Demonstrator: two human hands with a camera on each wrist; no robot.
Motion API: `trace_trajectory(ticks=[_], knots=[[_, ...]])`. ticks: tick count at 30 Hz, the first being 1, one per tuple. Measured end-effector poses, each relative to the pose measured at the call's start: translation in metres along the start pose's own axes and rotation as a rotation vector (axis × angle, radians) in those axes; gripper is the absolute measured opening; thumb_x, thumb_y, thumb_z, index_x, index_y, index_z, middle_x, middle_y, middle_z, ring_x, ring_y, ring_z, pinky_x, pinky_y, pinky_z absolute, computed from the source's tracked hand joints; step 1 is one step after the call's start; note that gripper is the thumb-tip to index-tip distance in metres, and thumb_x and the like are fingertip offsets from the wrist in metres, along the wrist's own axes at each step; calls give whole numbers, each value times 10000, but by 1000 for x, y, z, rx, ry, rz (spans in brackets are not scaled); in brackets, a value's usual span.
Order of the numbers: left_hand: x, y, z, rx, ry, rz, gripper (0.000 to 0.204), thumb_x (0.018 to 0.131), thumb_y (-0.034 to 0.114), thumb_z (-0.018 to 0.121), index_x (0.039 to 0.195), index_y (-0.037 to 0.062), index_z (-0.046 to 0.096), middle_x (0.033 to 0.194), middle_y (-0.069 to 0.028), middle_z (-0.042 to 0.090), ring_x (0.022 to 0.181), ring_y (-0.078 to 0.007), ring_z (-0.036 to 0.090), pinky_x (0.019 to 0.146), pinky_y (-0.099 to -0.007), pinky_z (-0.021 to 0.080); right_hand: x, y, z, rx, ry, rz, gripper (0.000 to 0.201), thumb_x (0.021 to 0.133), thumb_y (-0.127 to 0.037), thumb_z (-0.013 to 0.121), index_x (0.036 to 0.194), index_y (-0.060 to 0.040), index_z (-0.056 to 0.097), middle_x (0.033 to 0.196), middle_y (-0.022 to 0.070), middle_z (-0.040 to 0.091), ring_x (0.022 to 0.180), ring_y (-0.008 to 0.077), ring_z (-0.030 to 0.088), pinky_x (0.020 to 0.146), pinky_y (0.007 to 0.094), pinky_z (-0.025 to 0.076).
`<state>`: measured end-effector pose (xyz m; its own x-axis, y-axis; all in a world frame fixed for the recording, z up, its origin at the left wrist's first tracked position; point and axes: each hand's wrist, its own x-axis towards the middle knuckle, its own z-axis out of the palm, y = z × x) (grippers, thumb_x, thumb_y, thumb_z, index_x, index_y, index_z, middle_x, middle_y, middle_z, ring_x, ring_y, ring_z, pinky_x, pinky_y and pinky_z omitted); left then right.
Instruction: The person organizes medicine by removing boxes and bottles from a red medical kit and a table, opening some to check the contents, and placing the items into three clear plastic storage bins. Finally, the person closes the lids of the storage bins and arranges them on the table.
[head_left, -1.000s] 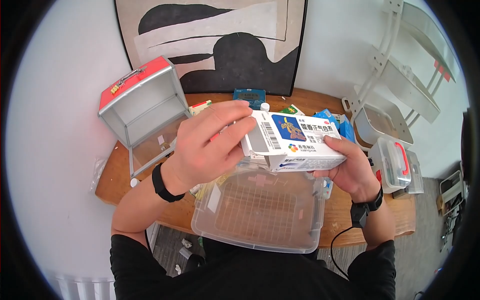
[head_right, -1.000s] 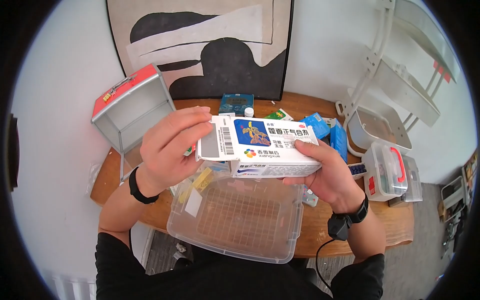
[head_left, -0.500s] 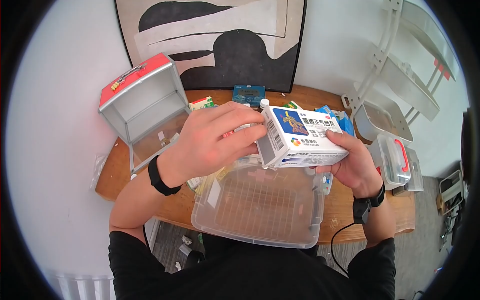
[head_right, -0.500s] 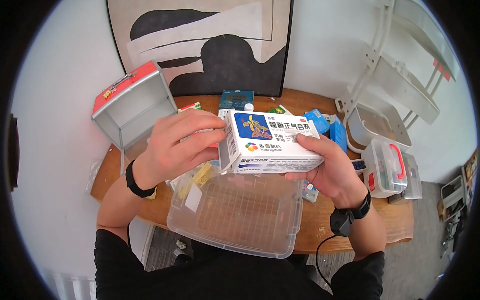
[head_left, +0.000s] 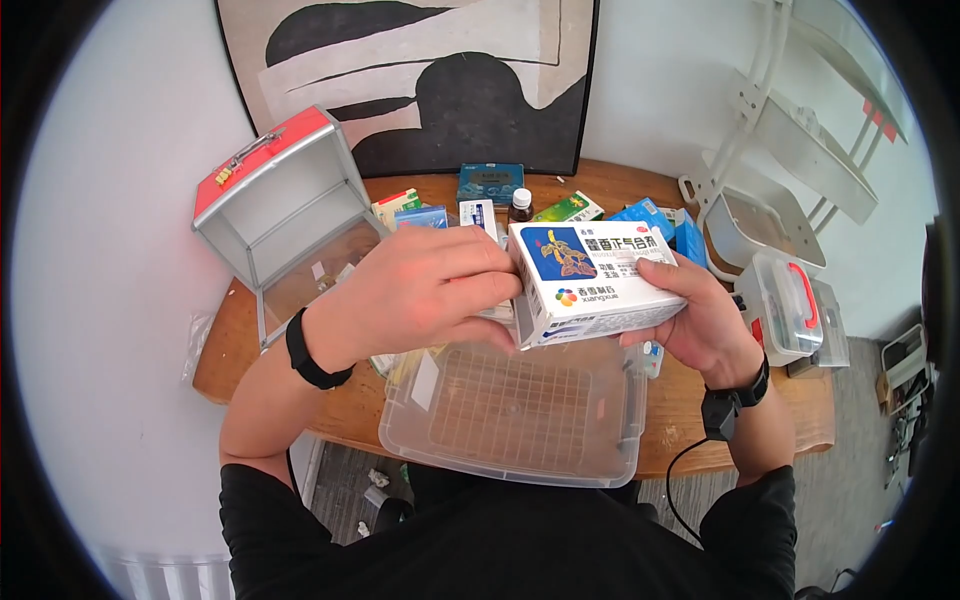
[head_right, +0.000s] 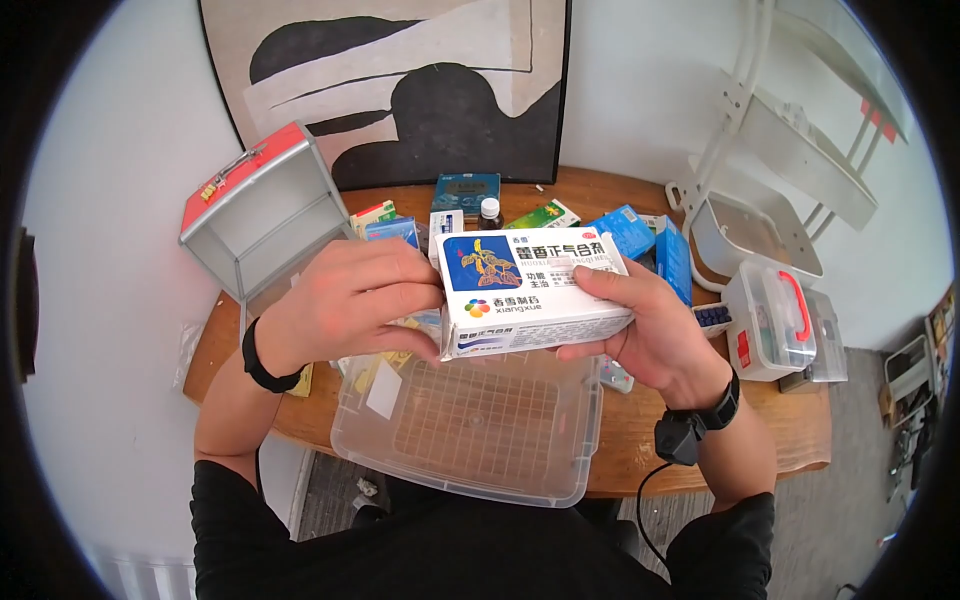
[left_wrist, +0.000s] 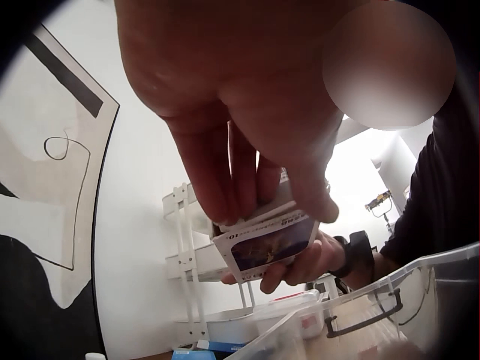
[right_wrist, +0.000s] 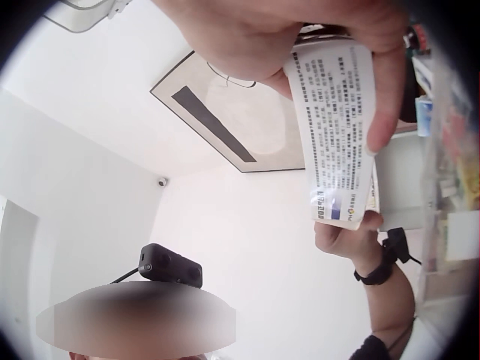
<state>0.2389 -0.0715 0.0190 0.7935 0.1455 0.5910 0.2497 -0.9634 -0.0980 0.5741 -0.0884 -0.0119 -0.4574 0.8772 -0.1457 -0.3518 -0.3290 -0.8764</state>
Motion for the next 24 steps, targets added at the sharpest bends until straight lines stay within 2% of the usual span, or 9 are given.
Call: trace_trajectory(ticks=[5,12,14,15,17,18,20,21,24], knots=[[-3,-2,3,-118,-16,-68,477,717,343,988,1007,42,759,1053,-96,748,926,-274,740,756,-376,594,-1,1,1,-10,-2,-2,584,1106,-219,646,1570,59,425,1400,253,701,1176,341,776,813,425,733],[-3,5,0,-163,-51,-193,511,669,370,1034,990,70,772,1031,-81,760,956,-281,749,760,-364,587,-4,7,4,-44,36,-11,622,1094,-213,678,1585,50,402,1420,233,686,1219,327,757,826,426,728],[0,11,-11,-159,-46,-291,720,610,402,1084,1138,52,741,1161,-98,756,1057,-269,751,842,-360,604,-7,8,7,-74,74,-36,610,1088,-201,687,1579,28,405,1426,211,676,1235,308,748,838,428,722],[3,16,-11,-162,-47,-280,720,610,402,1084,1138,52,741,1161,-98,756,1057,-269,751,842,-360,604,-8,9,9,-73,82,-44,610,1088,-201,687,1579,28,405,1426,211,676,1235,308,748,838,428,722],[7,27,-8,-333,48,-676,1023,587,456,1100,1388,31,627,1337,-146,692,1191,-281,714,948,-380,606,-10,13,15,-109,100,-84,613,1080,-193,706,1577,-5,402,1433,185,663,1249,289,736,854,428,715],[8,31,-3,-340,46,-670,1023,587,456,1100,1388,31,627,1337,-146,692,1191,-281,714,948,-380,606,-11,16,19,-108,110,-86,613,1080,-193,706,1577,-5,402,1433,185,663,1249,289,736,854,428,715],[13,37,7,-262,-142,-695,1212,608,485,1084,1549,21,478,1435,-190,613,1283,-314,666,1028,-416,591,-12,20,25,-148,96,-125,630,1068,-184,729,1580,-33,394,1434,167,657,1256,277,728,876,429,709],[14,39,10,-265,-166,-694,1161,661,458,1056,1568,25,474,1418,-200,619,1292,-341,661,1049,-440,579,-12,22,26,-157,81,-125,667,1074,-187,729,1604,-41,351,1435,167,655,1259,274,725,887,428,707],[8,34,18,-225,-204,-688,1105,689,408,1034,1564,27,477,1420,-206,622,1306,-352,656,1067,-444,568,-14,29,34,-206,113,-182,618,1104,-192,677,1605,-49,345,1436,174,654,1252,293,732,876,443,713]])
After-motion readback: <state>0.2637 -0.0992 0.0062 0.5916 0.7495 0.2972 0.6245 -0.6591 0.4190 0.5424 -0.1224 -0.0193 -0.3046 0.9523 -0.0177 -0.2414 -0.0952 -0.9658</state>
